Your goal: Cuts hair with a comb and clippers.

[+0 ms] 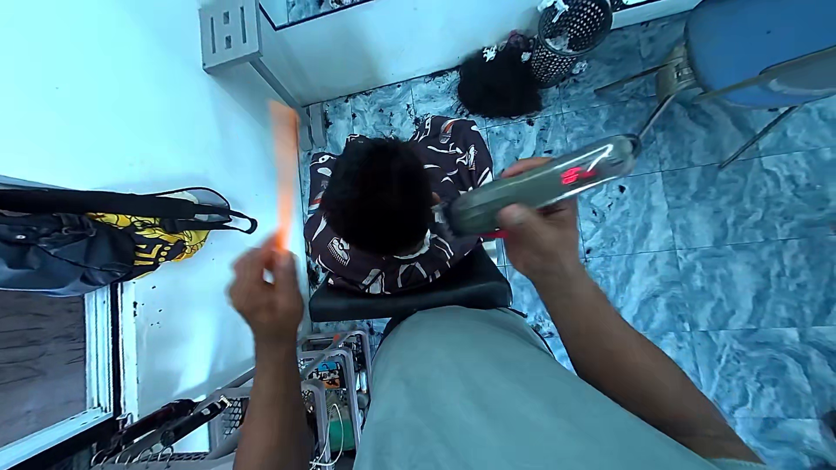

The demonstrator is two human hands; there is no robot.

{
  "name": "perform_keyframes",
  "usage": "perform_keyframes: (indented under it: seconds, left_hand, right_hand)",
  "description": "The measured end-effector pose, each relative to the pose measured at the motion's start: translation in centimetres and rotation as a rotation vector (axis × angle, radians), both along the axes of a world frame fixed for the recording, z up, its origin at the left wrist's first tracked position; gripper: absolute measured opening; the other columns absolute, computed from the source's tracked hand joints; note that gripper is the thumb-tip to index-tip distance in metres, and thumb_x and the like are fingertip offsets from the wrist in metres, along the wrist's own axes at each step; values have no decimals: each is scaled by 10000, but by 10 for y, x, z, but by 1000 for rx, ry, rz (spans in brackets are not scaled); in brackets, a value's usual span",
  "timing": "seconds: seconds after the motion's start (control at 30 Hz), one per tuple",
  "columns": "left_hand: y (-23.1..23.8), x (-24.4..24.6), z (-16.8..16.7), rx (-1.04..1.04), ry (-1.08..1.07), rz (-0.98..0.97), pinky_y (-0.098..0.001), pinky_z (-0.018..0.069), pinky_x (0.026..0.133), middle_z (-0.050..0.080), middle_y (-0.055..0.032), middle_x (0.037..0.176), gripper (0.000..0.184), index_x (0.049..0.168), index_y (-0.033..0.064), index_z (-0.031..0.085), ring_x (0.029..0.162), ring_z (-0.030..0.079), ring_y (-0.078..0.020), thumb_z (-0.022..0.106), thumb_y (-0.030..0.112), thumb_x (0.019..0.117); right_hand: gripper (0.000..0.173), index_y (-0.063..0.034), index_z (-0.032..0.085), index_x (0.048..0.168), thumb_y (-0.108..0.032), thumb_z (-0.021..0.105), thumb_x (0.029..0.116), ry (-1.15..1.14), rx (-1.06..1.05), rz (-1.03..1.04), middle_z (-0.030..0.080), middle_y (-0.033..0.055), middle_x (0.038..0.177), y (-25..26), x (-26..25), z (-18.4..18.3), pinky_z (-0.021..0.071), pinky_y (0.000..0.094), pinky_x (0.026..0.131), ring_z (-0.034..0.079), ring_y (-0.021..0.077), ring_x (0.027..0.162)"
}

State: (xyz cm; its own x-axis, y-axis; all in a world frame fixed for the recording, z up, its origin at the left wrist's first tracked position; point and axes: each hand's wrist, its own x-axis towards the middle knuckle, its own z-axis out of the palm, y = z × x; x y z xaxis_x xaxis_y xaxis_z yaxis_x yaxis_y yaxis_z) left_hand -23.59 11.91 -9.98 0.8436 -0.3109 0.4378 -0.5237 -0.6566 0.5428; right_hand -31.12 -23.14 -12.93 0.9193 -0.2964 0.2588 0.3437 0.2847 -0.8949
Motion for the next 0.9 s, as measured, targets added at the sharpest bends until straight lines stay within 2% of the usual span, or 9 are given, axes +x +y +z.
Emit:
perform_keyframes:
  seconds: [0.1,0.17,0.23,0.3,0.37,0.43,0.57,0.77,0.9]
  left_hand:
    - [-15,-28,-32,147,-46,-370,-460,372,1028,668,-45,896,388,1213,180,733,904,593,-176,604,481,1005]
    - [-20,-19,-45,224,-137,-408,-500,353,1032,674,-28,865,359,1187,215,758,888,602,-190,630,486,990]
    - [-17,-1,-44,215,-183,-227,-520,393,973,665,-115,844,350,1176,122,750,857,608,-267,630,400,1001]
    - [-17,12,-29,129,-65,131,-486,473,949,673,-237,998,376,1278,-21,673,950,643,-304,590,261,1043]
    - [-21,8,-13,-8,-4,346,-305,547,832,667,-139,1084,396,1345,-27,597,915,637,-138,507,263,1090]
    - [-22,-27,-18,88,-83,149,-426,529,862,663,-212,1055,420,1348,-22,603,947,633,-264,575,272,1048]
    - [-38,-74,-66,304,-167,-212,-477,403,941,658,-46,813,334,1200,179,752,816,599,-212,720,403,955]
    - [-62,-73,-49,352,-275,-51,-453,386,910,636,-40,744,301,1168,157,770,736,569,-193,755,339,929]
    - [-69,-68,-37,317,-346,8,-451,366,912,628,-46,740,296,1149,126,774,733,553,-190,777,305,913]
  right_hand:
    - [578,-226,590,1203,-735,537,934,287,358,-5,693,28,1052,-31,-14,-19,630,421,680,709,207,850]
    - [675,-184,602,1136,-798,405,935,389,465,-65,698,64,939,-36,-14,-24,622,422,588,704,229,722]
    - [603,-170,580,1156,-717,384,996,417,504,-106,703,70,935,-31,-16,-28,629,418,580,711,229,713]
    - [465,-153,527,1217,-580,471,1040,403,501,-150,695,78,1003,-22,-16,-31,641,442,628,722,240,779]
    - [426,-134,488,1294,-472,554,1043,381,497,-169,681,98,1118,-14,-17,-32,643,478,751,723,264,923]
    - [454,-121,428,1360,-360,616,1023,337,521,-162,648,122,1209,-13,-16,-34,609,527,892,697,297,1053]
    - [470,-101,491,1299,-127,765,918,199,499,-134,672,124,1163,-13,-7,-51,614,526,903,707,296,1031]
    - [504,-86,539,1318,-115,797,886,133,388,1,693,110,1099,-2,8,-67,646,434,748,721,248,902]
    - [533,-64,548,1301,-73,828,848,44,404,8,690,120,1107,3,17,-68,636,460,839,714,257,973]
